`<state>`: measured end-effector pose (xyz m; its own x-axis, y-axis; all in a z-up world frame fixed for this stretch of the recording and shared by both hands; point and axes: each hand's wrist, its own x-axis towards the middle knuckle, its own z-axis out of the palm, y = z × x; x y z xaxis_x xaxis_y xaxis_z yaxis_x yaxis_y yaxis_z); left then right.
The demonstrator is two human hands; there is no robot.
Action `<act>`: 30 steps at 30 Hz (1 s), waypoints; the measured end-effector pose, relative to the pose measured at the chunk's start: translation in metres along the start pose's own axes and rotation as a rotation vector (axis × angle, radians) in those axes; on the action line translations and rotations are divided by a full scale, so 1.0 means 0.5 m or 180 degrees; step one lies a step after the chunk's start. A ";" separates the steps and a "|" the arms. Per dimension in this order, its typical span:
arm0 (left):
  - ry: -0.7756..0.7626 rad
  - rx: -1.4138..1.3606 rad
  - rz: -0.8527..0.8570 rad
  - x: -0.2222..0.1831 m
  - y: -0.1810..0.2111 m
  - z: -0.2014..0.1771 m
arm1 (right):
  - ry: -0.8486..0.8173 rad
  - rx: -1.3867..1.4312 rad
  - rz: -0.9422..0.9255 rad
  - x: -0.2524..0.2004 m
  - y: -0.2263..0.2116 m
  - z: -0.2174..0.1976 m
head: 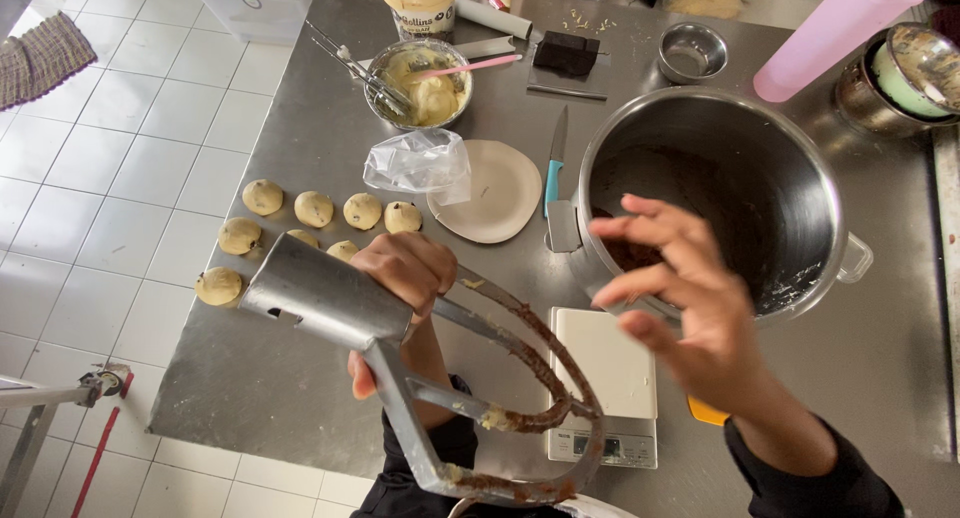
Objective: The person shapes dough balls by hand on a metal table and then uses a scraper to remove chocolate dough from a mixer bowl.
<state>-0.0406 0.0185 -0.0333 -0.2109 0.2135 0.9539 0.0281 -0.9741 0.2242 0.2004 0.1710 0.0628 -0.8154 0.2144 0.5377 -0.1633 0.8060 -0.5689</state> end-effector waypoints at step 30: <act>0.2859 0.1576 -0.1200 -0.087 0.073 -0.054 | -0.3747 -0.2130 0.1127 -0.036 0.494 0.154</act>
<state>-0.0566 -0.0285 -0.0721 -0.9190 0.1641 0.3585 0.1595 -0.6767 0.7187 0.1322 0.3236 -0.1354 -0.7933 0.1452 -0.5913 0.1673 0.9857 0.0176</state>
